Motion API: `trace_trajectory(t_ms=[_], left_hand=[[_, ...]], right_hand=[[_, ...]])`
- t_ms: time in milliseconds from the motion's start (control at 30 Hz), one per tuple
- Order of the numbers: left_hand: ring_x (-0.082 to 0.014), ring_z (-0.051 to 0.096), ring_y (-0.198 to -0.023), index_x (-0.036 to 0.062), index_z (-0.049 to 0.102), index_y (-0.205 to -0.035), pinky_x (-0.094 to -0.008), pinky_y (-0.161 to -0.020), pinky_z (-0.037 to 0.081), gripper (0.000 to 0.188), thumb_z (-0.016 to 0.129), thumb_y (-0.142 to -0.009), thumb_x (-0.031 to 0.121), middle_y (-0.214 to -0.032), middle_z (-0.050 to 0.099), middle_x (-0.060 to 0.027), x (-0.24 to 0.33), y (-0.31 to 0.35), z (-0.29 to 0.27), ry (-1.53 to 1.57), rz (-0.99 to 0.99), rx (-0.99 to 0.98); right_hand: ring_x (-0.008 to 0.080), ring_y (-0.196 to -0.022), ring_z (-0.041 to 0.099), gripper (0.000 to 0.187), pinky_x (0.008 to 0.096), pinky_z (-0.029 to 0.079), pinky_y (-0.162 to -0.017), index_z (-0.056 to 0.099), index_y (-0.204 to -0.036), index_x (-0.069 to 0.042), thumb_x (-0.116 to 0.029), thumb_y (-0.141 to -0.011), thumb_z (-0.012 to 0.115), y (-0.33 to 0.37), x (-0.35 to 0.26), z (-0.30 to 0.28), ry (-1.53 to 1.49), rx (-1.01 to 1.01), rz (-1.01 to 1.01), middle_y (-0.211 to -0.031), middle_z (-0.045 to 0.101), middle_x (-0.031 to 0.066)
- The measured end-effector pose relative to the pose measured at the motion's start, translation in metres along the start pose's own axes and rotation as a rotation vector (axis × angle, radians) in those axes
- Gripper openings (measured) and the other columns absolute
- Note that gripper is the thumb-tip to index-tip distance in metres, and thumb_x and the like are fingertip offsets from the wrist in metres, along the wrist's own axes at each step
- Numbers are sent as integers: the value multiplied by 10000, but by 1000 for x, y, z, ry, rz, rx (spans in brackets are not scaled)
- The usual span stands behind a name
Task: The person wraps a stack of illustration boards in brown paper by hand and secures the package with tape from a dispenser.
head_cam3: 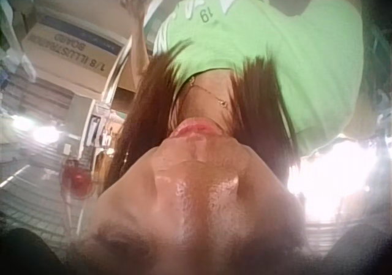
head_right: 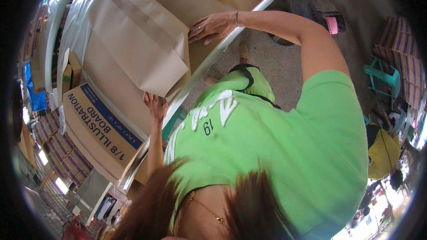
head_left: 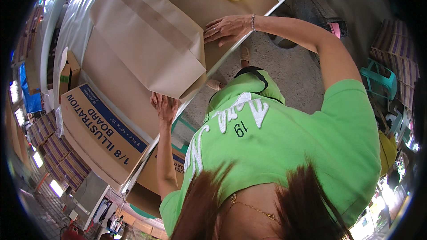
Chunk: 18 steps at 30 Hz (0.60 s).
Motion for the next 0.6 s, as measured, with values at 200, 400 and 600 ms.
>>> trace_trajectory(t_ms=[200, 400, 600], left_hand=[[-362, 222, -1362, 49, 479, -1314, -515, -1093, 168, 608, 612, -830, 392, -1419, 338, -161, -5, 2, 2, -44, 50, -29], [-364, 213, -1364, 33, 474, -1312, -523, -1097, 164, 605, 603, -836, 383, -1417, 337, -160, -8, 4, 6, -106, 68, -26], [-405, 242, -1343, 5, 470, -1305, -529, -1116, 188, 596, 603, -805, 301, -1400, 334, -212, -9, 5, 11, -87, 45, -85]], right_hand=[[213, -1362, 327, 527, 399, 203, -1174, 339, -1454, -100, -346, -991, 394, 2, 2, -9, 18, -38, -61, -1500, 335, 51], [172, -1389, 288, 519, 429, 155, -1182, 279, -1484, -152, -358, -1011, 334, 2, -1, 6, 34, -23, 29, -1517, 306, 29], [155, -1393, 280, 481, 431, 138, -1187, 309, -1470, -181, -350, -1019, 311, 0, -25, 24, 120, 121, 257, -1490, 347, 31]])
Point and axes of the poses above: each hand's wrist, its own y-axis away from the middle knuckle, its own z-axis out of the palm, x = y × z, the point moved 3 cm from there along -y, towards the middle knuckle
